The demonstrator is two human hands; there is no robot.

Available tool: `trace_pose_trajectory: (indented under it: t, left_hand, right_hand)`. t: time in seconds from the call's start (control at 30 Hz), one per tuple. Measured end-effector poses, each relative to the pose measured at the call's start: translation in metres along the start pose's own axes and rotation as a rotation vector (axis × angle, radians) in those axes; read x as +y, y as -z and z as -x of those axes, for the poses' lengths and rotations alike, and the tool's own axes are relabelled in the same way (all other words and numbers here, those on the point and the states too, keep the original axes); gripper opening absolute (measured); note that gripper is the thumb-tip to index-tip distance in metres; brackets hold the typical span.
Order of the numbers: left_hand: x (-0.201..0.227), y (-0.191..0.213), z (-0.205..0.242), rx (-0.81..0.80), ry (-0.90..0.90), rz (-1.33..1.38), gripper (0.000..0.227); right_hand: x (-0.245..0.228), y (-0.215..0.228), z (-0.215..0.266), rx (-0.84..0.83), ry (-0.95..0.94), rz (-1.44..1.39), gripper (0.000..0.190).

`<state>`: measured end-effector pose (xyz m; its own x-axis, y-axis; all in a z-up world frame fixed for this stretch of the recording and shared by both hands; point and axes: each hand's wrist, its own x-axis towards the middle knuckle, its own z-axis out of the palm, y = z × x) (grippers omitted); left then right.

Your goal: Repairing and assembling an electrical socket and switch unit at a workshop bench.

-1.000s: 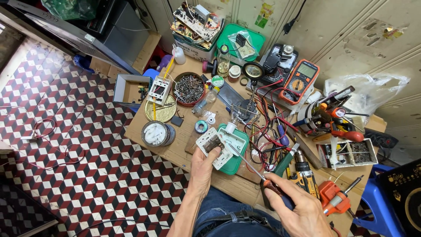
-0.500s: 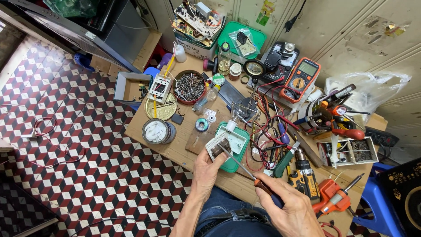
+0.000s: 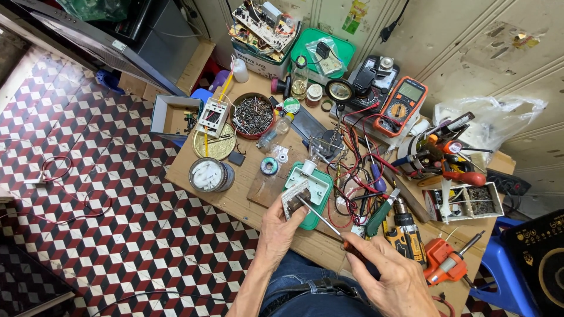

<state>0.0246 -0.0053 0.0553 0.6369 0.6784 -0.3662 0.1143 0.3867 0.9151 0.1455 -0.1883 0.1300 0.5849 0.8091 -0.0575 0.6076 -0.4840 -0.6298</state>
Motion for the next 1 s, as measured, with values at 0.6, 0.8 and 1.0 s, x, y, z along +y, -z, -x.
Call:
trace_pose_trajectory:
  t: [0.6, 0.8, 1.0]
  left_hand:
    - [-0.009, 0.000, -0.003, -0.012, -0.053, -0.039, 0.045]
    - [-0.007, 0.003, -0.003, -0.045, -0.143, -0.044, 0.047]
    - [0.000, 0.005, -0.003, -0.046, -0.134, -0.161, 0.047]
  right_hand:
    - [-0.009, 0.001, 0.004, 0.033, 0.161, 0.249, 0.047]
    - [-0.003, 0.000, 0.001, -0.016, 0.015, -0.145, 0.037]
    - [-0.007, 0.000, -0.002, -0.125, -0.262, -0.208, 0.041]
